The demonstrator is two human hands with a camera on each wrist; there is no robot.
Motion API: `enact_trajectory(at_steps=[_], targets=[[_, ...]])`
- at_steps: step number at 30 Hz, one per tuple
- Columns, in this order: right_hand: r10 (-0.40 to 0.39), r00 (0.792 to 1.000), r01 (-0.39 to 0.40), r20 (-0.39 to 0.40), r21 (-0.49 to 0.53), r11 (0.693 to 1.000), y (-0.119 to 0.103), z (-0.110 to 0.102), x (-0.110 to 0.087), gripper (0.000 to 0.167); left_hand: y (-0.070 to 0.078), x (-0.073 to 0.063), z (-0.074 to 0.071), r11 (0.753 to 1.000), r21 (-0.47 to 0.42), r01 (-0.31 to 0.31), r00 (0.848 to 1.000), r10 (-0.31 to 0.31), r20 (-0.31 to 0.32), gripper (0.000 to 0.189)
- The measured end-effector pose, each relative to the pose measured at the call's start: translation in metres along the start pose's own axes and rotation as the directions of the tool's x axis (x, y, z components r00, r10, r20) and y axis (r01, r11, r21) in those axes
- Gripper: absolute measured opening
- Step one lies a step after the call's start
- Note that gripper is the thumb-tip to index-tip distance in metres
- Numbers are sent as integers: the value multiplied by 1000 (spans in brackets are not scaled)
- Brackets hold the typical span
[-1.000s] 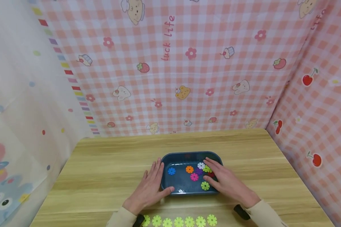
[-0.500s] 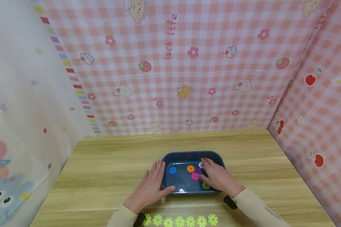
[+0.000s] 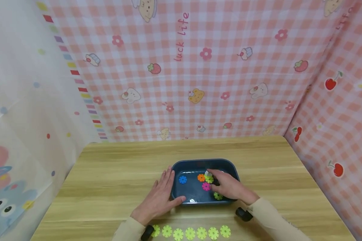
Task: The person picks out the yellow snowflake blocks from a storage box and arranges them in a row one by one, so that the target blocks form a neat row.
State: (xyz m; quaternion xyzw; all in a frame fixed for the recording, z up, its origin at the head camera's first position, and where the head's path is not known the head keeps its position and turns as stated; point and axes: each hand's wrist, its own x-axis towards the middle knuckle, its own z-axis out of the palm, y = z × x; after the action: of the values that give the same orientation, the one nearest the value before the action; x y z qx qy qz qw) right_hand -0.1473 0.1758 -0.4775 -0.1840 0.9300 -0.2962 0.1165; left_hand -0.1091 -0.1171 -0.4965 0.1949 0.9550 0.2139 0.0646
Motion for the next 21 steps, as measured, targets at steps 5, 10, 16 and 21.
enact_trajectory(at_steps=[5,10,16,21], targets=[[-15,997,12,-77,-51,999,3,-3,8,48,0,1,-3,1000,8,1,1000,-1,-3,103],[-9,994,-9,-111,-157,988,4,-4,14,24,1,2,-5,1000,5,2,1000,-2,-3,102],[-44,994,17,-97,-270,963,6,3,20,25,0,2,-4,1000,14,8,1000,-8,3,102],[-63,995,38,-73,-299,953,5,8,20,37,1,1,-2,1000,14,6,1000,-7,16,103]])
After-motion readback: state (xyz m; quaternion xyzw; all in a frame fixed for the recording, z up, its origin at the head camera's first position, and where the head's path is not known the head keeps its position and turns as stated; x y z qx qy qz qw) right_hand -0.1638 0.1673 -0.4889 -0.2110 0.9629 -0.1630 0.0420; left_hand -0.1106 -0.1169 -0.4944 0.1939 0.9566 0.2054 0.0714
